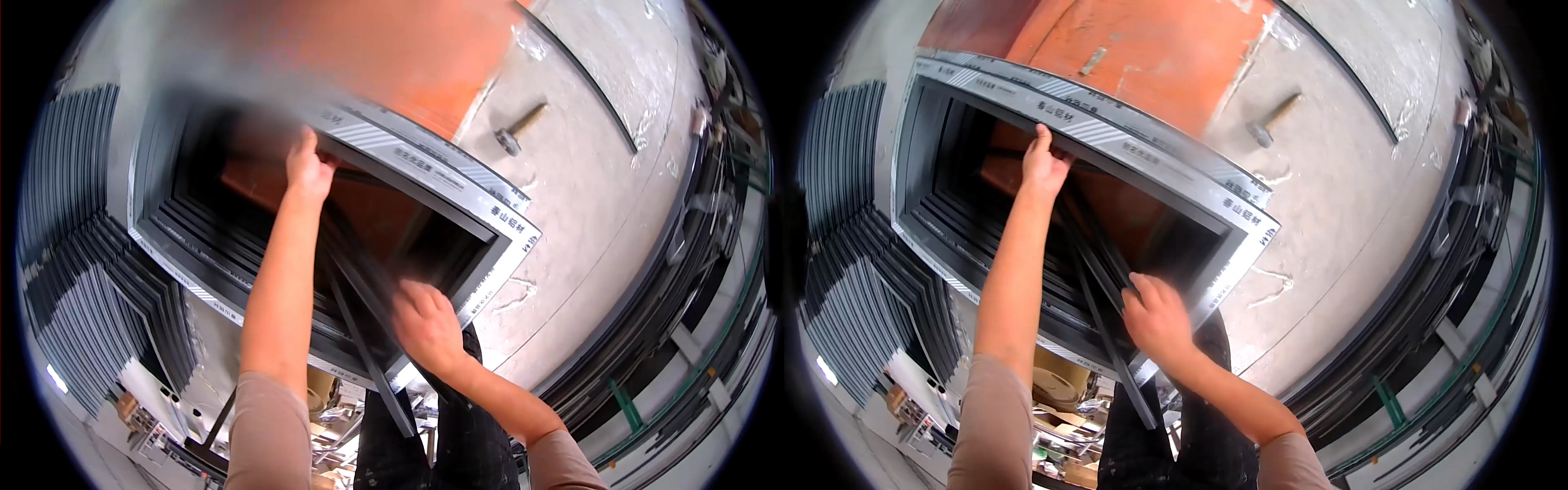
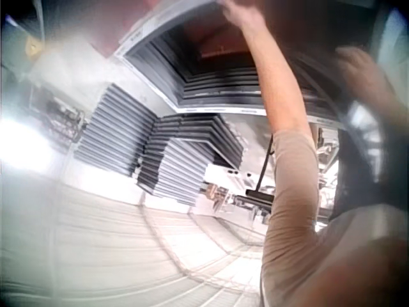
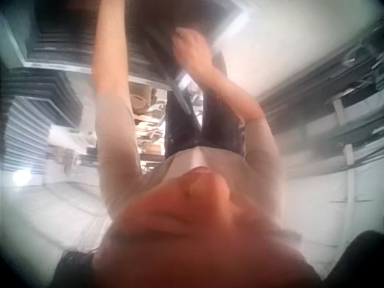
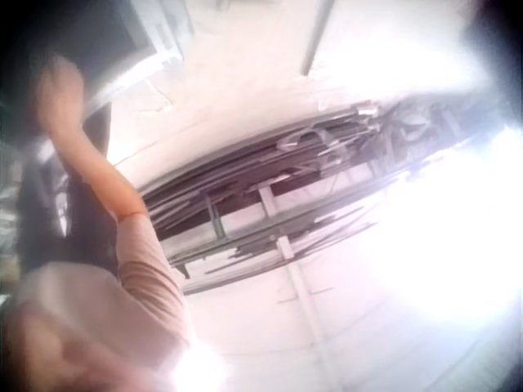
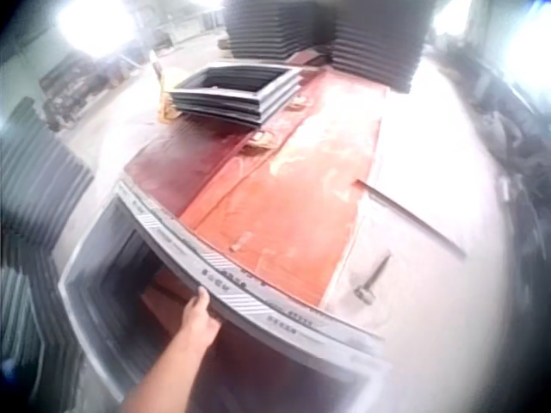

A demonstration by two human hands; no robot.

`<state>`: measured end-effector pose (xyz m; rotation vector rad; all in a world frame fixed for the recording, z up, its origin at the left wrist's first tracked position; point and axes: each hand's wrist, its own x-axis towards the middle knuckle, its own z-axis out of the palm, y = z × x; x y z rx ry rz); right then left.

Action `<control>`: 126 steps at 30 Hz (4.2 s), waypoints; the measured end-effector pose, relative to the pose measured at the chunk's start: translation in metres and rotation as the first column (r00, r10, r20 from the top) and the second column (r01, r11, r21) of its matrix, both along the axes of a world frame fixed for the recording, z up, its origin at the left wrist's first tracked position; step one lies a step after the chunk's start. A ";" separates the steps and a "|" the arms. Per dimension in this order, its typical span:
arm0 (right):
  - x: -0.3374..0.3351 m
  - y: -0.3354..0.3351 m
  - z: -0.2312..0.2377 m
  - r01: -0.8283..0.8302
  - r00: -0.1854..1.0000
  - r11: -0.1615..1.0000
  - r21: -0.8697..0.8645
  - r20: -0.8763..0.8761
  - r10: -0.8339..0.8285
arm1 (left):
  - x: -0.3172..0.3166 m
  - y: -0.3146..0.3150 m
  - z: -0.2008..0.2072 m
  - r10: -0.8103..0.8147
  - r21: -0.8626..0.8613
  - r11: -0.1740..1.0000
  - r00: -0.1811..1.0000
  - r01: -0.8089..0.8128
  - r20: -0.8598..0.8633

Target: The person carries metal bars, inserts them into stacked window frames, moves a window frame onto another stack, and fits additional metal bars into the frames by hand.

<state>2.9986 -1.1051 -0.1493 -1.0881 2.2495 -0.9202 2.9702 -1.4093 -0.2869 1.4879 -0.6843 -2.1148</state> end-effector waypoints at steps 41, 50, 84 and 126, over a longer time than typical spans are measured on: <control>-0.004 0.035 -0.033 -0.401 0.891 0.736 0.546 0.045 0.452 | 0.261 0.363 0.096 -0.010 -0.220 0.730 0.332 0.647 0.943; 0.003 0.001 -0.044 -0.442 0.847 0.597 0.670 0.092 0.523 | 0.170 0.366 0.101 -0.135 -0.166 0.925 0.703 0.342 0.698; 0.262 -0.003 -0.109 -0.205 0.951 0.897 0.392 0.296 0.088 | 0.346 0.255 0.059 0.152 -0.100 0.988 0.598 -0.119 0.787; -0.102 0.052 -0.020 -0.222 0.750 0.690 0.689 -0.332 0.573 | 0.812 0.972 0.331 0.187 -0.185 0.912 -0.030 -0.365 0.982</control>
